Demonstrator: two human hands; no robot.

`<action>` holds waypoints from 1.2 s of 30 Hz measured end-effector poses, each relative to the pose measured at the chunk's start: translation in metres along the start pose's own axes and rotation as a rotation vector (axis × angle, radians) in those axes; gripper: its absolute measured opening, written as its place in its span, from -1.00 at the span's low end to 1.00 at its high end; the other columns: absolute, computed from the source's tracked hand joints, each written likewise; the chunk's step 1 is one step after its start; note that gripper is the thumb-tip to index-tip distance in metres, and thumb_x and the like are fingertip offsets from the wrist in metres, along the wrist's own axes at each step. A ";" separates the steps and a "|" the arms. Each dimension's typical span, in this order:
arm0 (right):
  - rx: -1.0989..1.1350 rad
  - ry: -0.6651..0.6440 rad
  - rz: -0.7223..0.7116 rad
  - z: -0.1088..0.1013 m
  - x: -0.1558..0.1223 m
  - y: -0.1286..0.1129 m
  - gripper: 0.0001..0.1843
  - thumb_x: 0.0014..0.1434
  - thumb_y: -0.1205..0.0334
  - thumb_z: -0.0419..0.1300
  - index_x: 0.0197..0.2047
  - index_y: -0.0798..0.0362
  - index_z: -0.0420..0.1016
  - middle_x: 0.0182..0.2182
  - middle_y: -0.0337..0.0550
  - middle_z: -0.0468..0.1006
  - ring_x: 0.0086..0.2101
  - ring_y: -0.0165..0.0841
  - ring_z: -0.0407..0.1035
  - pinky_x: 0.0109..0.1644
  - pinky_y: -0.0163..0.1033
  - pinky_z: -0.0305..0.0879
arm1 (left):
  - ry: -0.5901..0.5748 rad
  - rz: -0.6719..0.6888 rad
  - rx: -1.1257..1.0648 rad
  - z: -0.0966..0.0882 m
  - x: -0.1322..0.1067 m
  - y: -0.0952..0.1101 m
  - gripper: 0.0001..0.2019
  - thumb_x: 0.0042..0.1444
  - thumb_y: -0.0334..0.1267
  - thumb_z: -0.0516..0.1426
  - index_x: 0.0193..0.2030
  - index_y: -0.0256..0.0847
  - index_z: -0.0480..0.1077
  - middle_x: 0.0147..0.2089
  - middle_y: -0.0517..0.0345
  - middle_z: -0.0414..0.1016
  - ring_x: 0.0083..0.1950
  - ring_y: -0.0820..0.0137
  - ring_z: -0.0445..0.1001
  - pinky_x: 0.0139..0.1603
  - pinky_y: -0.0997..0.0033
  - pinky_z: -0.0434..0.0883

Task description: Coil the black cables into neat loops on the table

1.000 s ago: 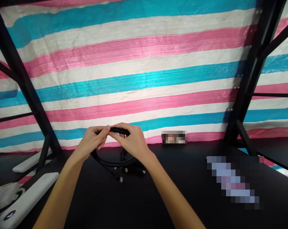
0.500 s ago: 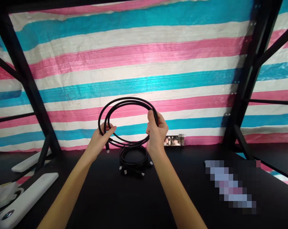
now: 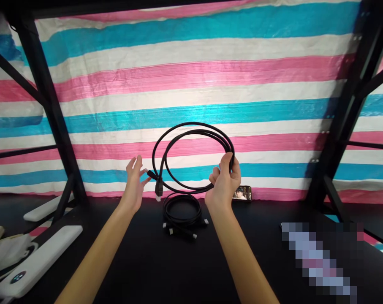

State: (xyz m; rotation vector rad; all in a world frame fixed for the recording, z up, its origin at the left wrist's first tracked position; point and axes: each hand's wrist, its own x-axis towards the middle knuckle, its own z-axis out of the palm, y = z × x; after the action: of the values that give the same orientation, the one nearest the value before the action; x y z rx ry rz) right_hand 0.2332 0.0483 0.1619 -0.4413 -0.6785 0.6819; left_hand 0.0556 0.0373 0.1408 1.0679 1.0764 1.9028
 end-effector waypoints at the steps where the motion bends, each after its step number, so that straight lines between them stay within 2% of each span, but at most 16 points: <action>1: 0.014 0.011 0.010 0.000 0.001 0.000 -0.47 -0.05 -0.16 0.31 -0.47 -0.02 0.07 -0.60 -0.47 -0.10 -0.67 -0.59 -0.31 -0.65 -0.28 -0.39 | -0.015 -0.053 -0.049 0.000 0.001 -0.001 -0.29 0.04 0.24 0.09 0.24 -0.04 -0.01 0.34 -0.13 0.02 0.28 0.17 0.20 0.03 0.32 0.38; 4: 0.045 0.024 0.033 0.000 0.002 0.001 -0.47 -0.09 -0.13 0.35 -0.47 -0.01 0.08 -0.60 -0.48 -0.08 -0.67 -0.60 -0.30 -0.66 -0.29 -0.40 | -0.111 -0.236 -0.182 0.006 0.000 -0.005 -0.40 0.10 0.15 0.09 0.15 -0.16 0.10 0.20 -0.20 0.26 0.07 0.22 0.42 -0.12 0.35 0.44; 7: 0.048 -0.029 0.048 0.000 0.002 0.002 -0.46 -0.09 -0.13 0.35 -0.49 0.00 0.07 -0.60 -0.48 -0.10 -0.67 -0.60 -0.30 -0.66 -0.30 -0.41 | -0.315 -0.388 -0.305 0.013 -0.005 -0.006 -0.53 0.19 0.10 0.01 0.06 -0.23 0.20 0.00 -0.14 0.45 -0.15 0.29 0.53 -0.19 0.35 0.44; 9: 0.025 -0.101 0.072 0.000 0.003 0.002 -0.45 -0.11 -0.12 0.36 -0.51 0.00 0.07 -0.61 -0.48 -0.10 -0.68 -0.61 -0.30 -0.66 -0.32 -0.41 | -0.416 -0.390 -0.364 0.014 -0.008 -0.006 -0.58 0.23 0.07 -0.04 0.03 -0.22 0.23 -0.11 -0.05 0.52 -0.24 0.32 0.55 -0.17 0.35 0.43; 13: -0.077 -0.301 0.169 -0.003 0.007 0.003 -0.45 -0.19 -0.09 0.42 -0.51 0.02 0.14 -0.61 -0.48 -0.07 -0.68 -0.63 -0.29 -0.66 -0.36 -0.42 | -0.498 -0.304 -0.360 0.009 -0.007 -0.004 -0.60 0.18 0.08 0.03 -0.05 -0.21 0.31 -0.31 0.09 0.54 -0.39 0.39 0.53 -0.22 0.39 0.41; 16: -0.177 -0.446 0.234 -0.006 0.010 0.007 -0.50 -0.18 -0.09 0.41 -0.49 0.03 0.21 -0.63 -0.48 -0.09 -0.67 -0.63 -0.26 -0.65 -0.38 -0.40 | -0.576 -0.292 -0.334 0.004 -0.003 0.001 -0.52 0.11 0.17 0.03 -0.12 -0.25 0.35 -0.40 0.10 0.51 -0.50 0.42 0.45 -0.40 0.44 0.34; 19: -0.313 -0.539 0.255 -0.010 0.011 0.013 -0.56 -0.12 -0.09 0.37 -0.48 0.04 0.28 -0.66 -0.47 -0.09 -0.67 -0.61 -0.23 -0.65 -0.38 -0.35 | -0.657 -0.299 -0.314 0.002 -0.005 0.007 -0.41 0.06 0.29 -0.03 -0.16 -0.27 0.35 -0.47 0.10 0.47 -0.61 0.50 0.31 -0.49 0.46 0.26; 22: -0.473 -0.605 0.171 -0.013 0.012 0.015 -0.61 0.01 -0.12 0.27 -0.37 0.07 0.43 -0.67 -0.44 -0.03 -0.66 -0.58 -0.17 -0.65 -0.36 -0.26 | -0.699 -0.250 -0.183 0.004 -0.012 0.011 -0.56 0.03 0.13 0.15 -0.19 -0.24 0.32 -0.55 0.23 0.39 -0.63 0.58 0.23 -0.51 0.52 0.21; 24: -0.577 -0.647 0.076 -0.013 0.011 0.014 -0.60 0.08 -0.11 0.21 -0.27 0.09 0.50 -0.66 -0.39 0.04 -0.65 -0.56 -0.12 -0.64 -0.35 -0.19 | -0.676 -0.191 -0.081 0.007 -0.015 0.010 -0.67 0.04 -0.02 0.21 -0.24 -0.23 0.32 -0.63 0.31 0.31 -0.65 0.59 0.22 -0.53 0.54 0.18; 26: -0.662 -0.685 -0.001 -0.011 0.008 0.011 -0.61 0.11 -0.08 0.17 -0.27 0.11 0.53 -0.63 -0.34 0.12 -0.63 -0.54 -0.08 -0.62 -0.34 -0.14 | -0.619 -0.160 -0.040 0.009 -0.017 0.008 -0.72 0.08 -0.03 0.18 -0.32 -0.22 0.32 -0.72 0.39 0.17 -0.71 0.59 0.15 -0.60 0.54 0.13; 28: -0.716 -0.694 -0.064 -0.008 0.004 0.008 -0.63 0.12 -0.06 0.16 -0.30 0.11 0.53 -0.60 -0.30 0.18 -0.61 -0.53 -0.02 -0.60 -0.34 -0.08 | -0.564 -0.175 -0.049 0.010 -0.016 0.005 -0.68 0.09 -0.03 0.16 -0.48 -0.22 0.26 -0.79 0.43 0.03 -0.78 0.61 0.04 -0.68 0.53 0.04; 30: -0.728 -0.696 -0.091 -0.005 0.000 0.006 -0.62 0.13 -0.07 0.16 -0.31 0.11 0.52 -0.59 -0.29 0.21 -0.60 -0.53 0.02 -0.59 -0.34 -0.05 | -0.531 -0.203 -0.069 0.009 -0.014 0.004 -0.55 0.08 -0.06 0.18 -0.66 -0.20 0.09 -0.82 0.44 -0.09 -0.82 0.65 -0.09 -0.72 0.52 -0.06; 32: -0.679 -0.727 -0.040 -0.004 -0.002 0.005 -0.57 0.16 -0.13 0.11 -0.29 0.10 0.52 -0.61 -0.31 0.19 -0.64 -0.54 0.01 -0.60 -0.34 -0.07 | -0.550 -0.224 -0.073 0.005 -0.012 0.006 -0.44 0.06 -0.11 0.19 -0.73 -0.18 -0.08 -0.84 0.42 -0.15 -0.82 0.69 -0.15 -0.73 0.52 -0.13; 36: -0.503 -0.795 0.164 -0.002 -0.005 0.007 -0.49 0.20 -0.19 0.03 -0.29 0.10 0.52 -0.62 -0.33 0.19 -0.73 -0.60 -0.03 -0.67 -0.33 -0.18 | -0.625 -0.274 -0.103 -0.006 -0.006 0.015 -0.40 0.00 -0.14 0.24 -0.74 -0.19 -0.12 -0.85 0.42 -0.14 -0.82 0.72 -0.16 -0.73 0.55 -0.19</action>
State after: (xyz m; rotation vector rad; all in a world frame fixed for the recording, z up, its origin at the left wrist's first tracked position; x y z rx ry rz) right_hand 0.2291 0.0495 0.1546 -0.6982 -1.5987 0.8440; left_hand 0.0502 0.0244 0.1502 1.2630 0.7090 1.2622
